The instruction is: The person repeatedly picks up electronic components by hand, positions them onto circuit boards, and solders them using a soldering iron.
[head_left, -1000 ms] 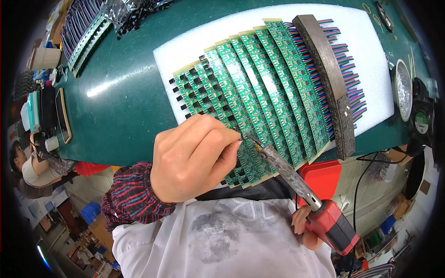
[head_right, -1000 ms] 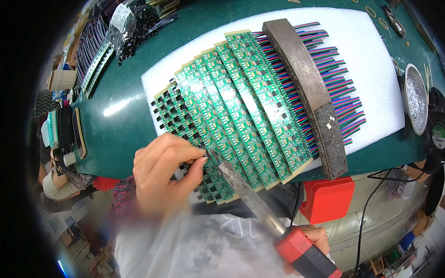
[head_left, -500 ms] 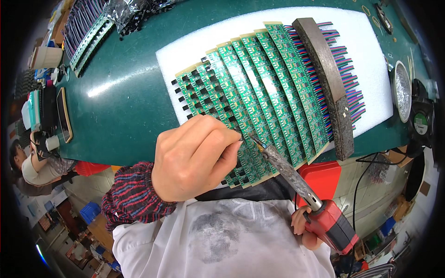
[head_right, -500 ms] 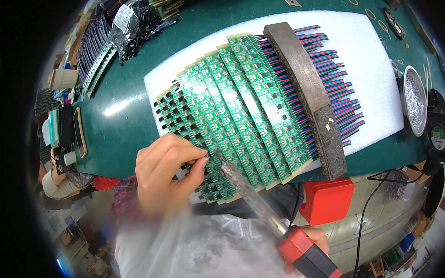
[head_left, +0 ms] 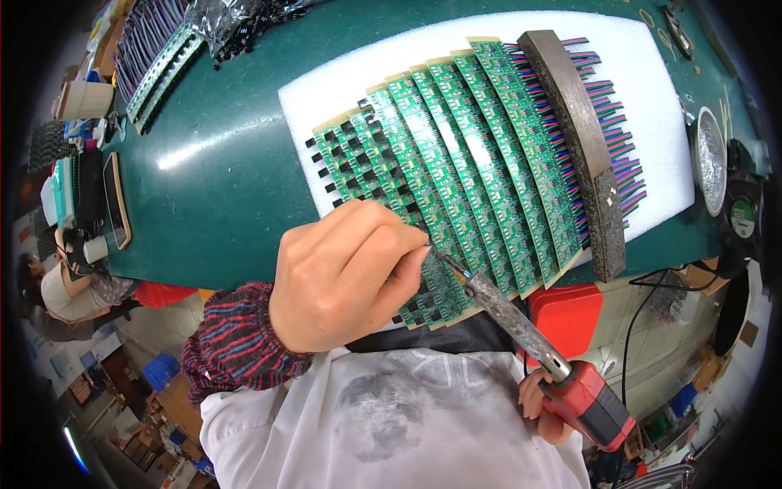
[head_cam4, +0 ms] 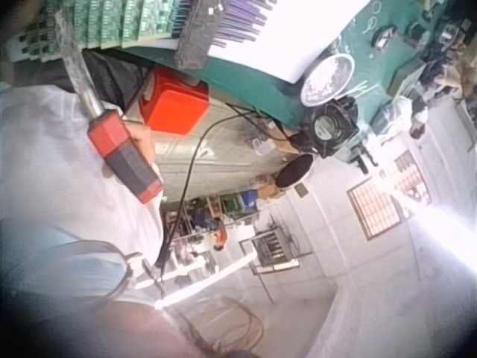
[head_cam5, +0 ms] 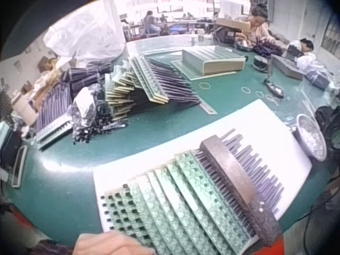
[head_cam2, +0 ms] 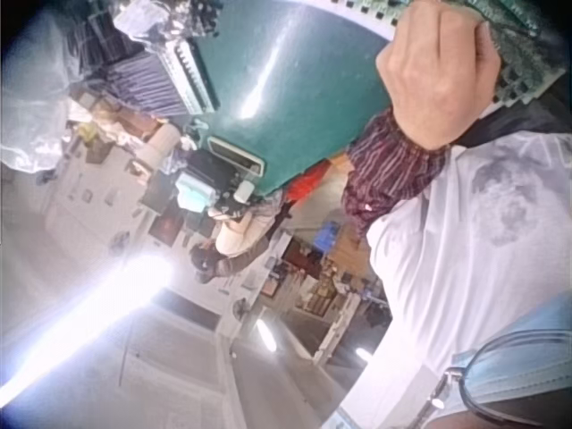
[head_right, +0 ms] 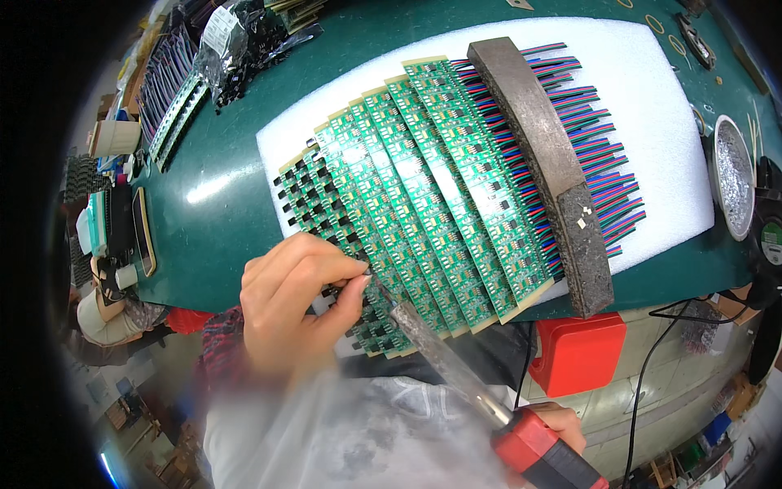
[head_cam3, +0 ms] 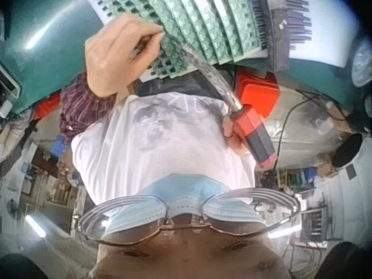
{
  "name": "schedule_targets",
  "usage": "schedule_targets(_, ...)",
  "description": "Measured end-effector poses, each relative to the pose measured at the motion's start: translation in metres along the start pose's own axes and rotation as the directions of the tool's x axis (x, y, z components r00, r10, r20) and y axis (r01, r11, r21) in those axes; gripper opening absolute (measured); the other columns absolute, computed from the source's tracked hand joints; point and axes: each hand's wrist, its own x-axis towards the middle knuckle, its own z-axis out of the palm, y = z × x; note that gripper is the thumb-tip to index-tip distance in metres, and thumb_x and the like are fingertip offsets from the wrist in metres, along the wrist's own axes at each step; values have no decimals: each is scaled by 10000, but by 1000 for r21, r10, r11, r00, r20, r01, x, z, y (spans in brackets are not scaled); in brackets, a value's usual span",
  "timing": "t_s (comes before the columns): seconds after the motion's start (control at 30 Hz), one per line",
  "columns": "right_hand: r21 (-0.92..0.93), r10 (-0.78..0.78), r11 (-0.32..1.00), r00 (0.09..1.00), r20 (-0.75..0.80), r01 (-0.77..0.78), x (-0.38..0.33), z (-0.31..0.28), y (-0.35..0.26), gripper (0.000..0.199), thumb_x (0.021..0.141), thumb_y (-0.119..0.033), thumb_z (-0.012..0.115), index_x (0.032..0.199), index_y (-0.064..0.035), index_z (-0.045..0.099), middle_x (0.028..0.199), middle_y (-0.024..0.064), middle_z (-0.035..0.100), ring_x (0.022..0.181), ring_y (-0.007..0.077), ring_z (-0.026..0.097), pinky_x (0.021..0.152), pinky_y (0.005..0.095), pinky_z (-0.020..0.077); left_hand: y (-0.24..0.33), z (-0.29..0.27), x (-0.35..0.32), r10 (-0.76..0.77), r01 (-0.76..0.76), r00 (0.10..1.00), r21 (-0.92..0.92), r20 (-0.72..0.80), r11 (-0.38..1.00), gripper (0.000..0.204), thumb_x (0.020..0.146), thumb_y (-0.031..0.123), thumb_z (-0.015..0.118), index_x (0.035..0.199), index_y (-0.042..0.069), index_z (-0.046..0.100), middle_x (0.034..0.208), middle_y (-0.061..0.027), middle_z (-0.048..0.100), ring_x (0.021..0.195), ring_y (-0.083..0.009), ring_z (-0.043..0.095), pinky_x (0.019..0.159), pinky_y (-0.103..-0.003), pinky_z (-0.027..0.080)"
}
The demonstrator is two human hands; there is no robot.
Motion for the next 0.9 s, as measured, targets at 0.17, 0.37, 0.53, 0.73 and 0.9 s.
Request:
schedule_targets(0.17,-19,182,979,913,-366,-203,9,14,-7,679,916,-424,605,1310,78,374,634,48,593,518,193,570,540,338,486,0,0,0,-1,1,1000,3,1,1000,214,618,-99,732,788,-3,645,708,-88,619,572,-193,605,499,-282,461)
schedule_targets(0.37,29,-257,966,939,229,258,51,-17,13,710,898,-399,657,1373,21,339,615,34,587,518,181,580,552,338,499,1,0,1,1,-1,1000,3,3,1000,215,617,-102,732,789,-7,645,708,-89,619,578,-192,609,502,-281,461)
schedule_targets(0.53,-24,-216,973,940,263,230,73,-10,7,738,880,-386,691,1385,14,331,626,26,593,533,173,590,558,332,508,-2,-1,1,36,-37,999,36,20,999,196,670,-37,731,812,27,611,717,-57,562,589,-199,589,466,-308,454)
schedule_targets(0.73,-84,-226,970,973,38,228,73,10,-1,768,876,-496,656,1360,13,346,577,9,546,472,158,539,499,292,470,-1,-1,0,45,-46,999,36,8,998,186,681,-26,731,811,31,611,720,-60,567,587,-207,587,479,-318,462)
schedule_targets(0.9,-178,-137,980,958,-252,93,67,19,-1,770,876,-521,638,1349,14,350,557,8,522,450,153,513,480,284,450,-12,-29,2,52,-36,993,154,-104,987,146,724,1,716,820,26,610,736,-78,578,633,-224,595,530,-329,478)
